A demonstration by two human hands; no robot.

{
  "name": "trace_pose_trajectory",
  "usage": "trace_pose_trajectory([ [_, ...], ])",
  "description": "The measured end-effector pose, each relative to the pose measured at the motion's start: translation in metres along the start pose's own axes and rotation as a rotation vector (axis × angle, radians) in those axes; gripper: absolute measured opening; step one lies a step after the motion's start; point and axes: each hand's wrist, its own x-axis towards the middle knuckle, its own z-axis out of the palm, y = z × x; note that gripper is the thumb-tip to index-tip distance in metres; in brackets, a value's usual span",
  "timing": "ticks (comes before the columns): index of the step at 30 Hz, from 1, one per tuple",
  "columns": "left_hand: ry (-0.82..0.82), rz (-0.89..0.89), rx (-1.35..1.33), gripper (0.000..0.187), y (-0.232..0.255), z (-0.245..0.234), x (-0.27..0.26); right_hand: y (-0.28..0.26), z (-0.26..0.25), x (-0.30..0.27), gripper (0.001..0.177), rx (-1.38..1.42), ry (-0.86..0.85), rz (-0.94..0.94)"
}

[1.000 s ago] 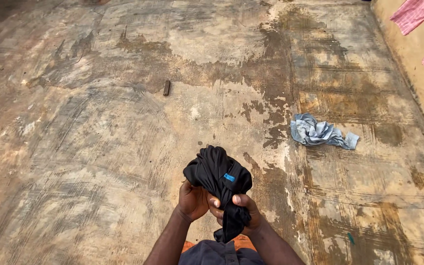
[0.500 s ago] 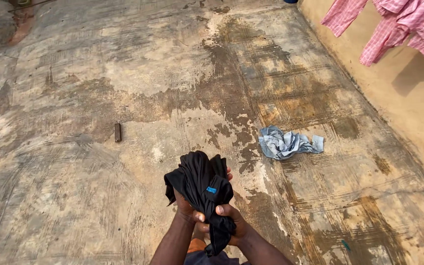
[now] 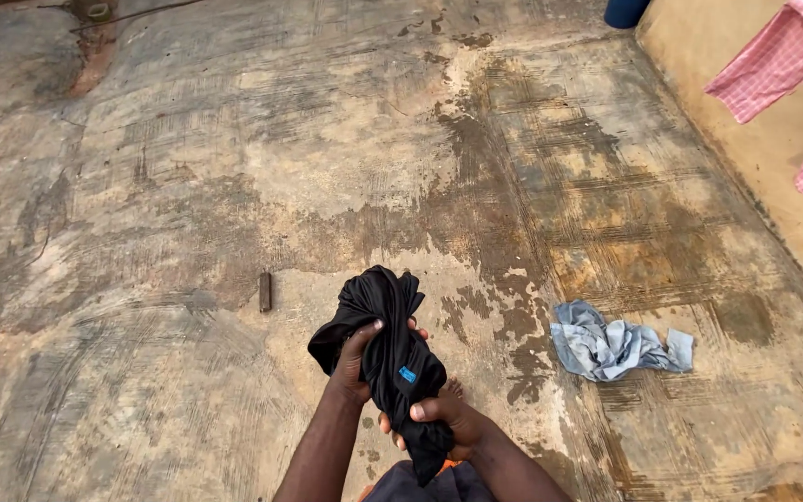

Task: Wringing out a hand-washed black shirt and hanging it on a clothesline to dry.

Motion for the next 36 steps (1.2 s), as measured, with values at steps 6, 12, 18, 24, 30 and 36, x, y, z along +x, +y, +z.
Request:
trace_pose_trajectory([
  [6,0.287,0.092,0.147,0.034,0.081,-0.060,0.094,-0.081,-0.056,0.116,0.051,-0.199,0.219,0.016],
  [12,0.313,0.119,0.115,0.031,0.153,-0.054,0.196,-0.197,-0.083,0.194,0.052,-0.316,0.254,0.049],
  [18,0.188,0.205,-0.022,0.057,0.206,-0.058,0.281,-0.284,-0.101,0.241,0.057,-0.360,0.247,0.110],
  [24,0.301,0.164,0.070,0.050,0.261,-0.095,0.360,-0.352,-0.130,0.314,0.069,-0.407,0.319,0.177],
  [30,0.198,0.103,0.070,0.033,0.337,-0.151,0.447,-0.413,-0.182,0.411,0.085,-0.387,0.315,0.158],
  [36,0.268,0.137,0.094,0.027,0.452,-0.174,0.519,-0.485,-0.173,0.528,0.077,-0.414,0.338,0.125],
])
